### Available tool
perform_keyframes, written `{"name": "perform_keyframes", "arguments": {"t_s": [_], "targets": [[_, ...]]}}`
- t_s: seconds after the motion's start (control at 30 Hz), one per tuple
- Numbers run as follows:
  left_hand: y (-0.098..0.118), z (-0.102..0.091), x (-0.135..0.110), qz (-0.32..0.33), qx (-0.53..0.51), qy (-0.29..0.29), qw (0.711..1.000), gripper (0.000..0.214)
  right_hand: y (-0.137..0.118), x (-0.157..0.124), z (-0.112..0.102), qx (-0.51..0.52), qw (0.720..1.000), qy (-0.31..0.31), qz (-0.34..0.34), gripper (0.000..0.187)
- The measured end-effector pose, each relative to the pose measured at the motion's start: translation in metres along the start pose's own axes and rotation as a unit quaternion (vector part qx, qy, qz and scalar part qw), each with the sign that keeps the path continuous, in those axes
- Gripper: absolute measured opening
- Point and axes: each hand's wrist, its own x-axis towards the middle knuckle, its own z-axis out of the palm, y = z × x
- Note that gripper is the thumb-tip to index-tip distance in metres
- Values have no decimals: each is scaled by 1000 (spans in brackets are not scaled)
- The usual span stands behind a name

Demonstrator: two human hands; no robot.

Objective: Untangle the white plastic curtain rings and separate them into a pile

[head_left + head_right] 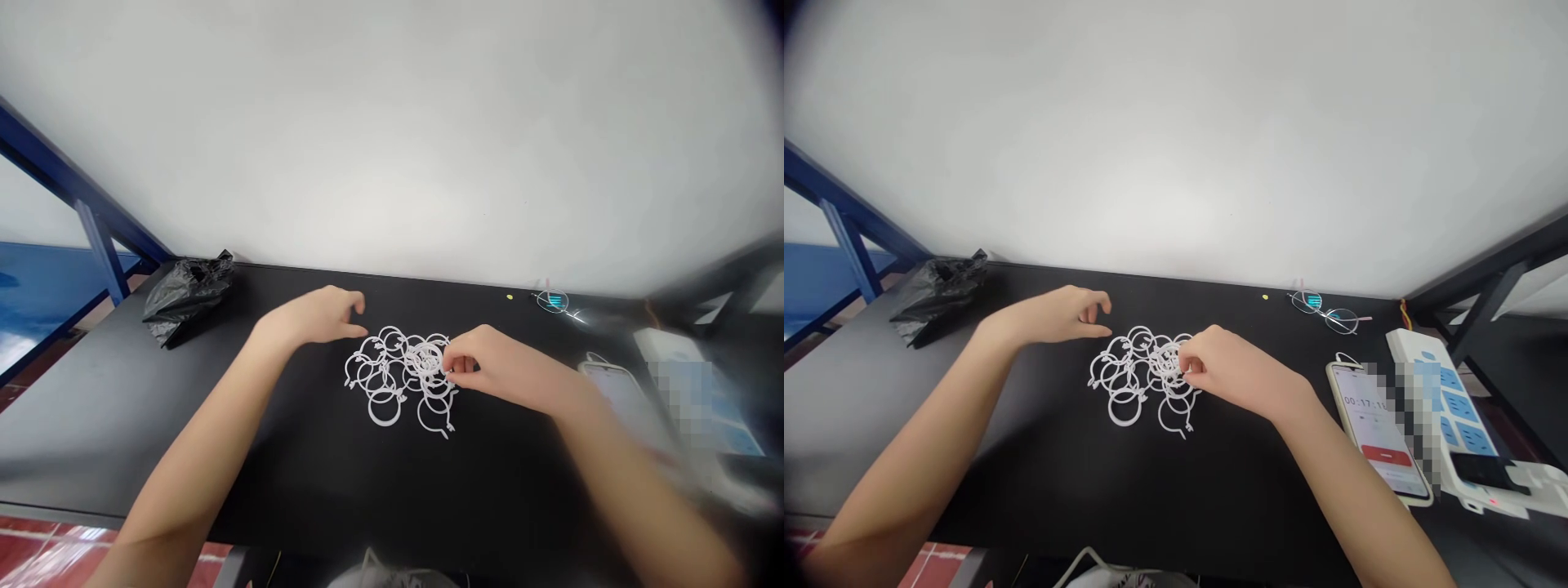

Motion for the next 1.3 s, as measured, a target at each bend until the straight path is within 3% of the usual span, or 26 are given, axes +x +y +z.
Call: {"name": "perform_keyframes", "arguments": {"t_s": [0.1,0.2,0.3,0.43,0.8,1.07,1.3], "targets": [[39,10,-6,125,-18,-38,991,17,2,3,9,-32,992,-112,44,14],[65,25,-8,167,19,-91,982,10,-2,6,19,-69,975,-193,80,19],[75,35,-7,144,65,-116,981,7,-11,9,27,-124,969,-181,116,26],[75,38,-4,131,75,-110,982,6,-23,14,30,-147,958,-187,160,31],[76,36,-5,135,79,-103,982,8,-32,14,25,-158,952,-182,189,21],[80,49,0,227,52,-42,972,10,-27,14,25,-154,957,-169,178,21],[77,53,3,240,40,-21,970,8,-17,11,22,-131,966,-157,158,19]]}}
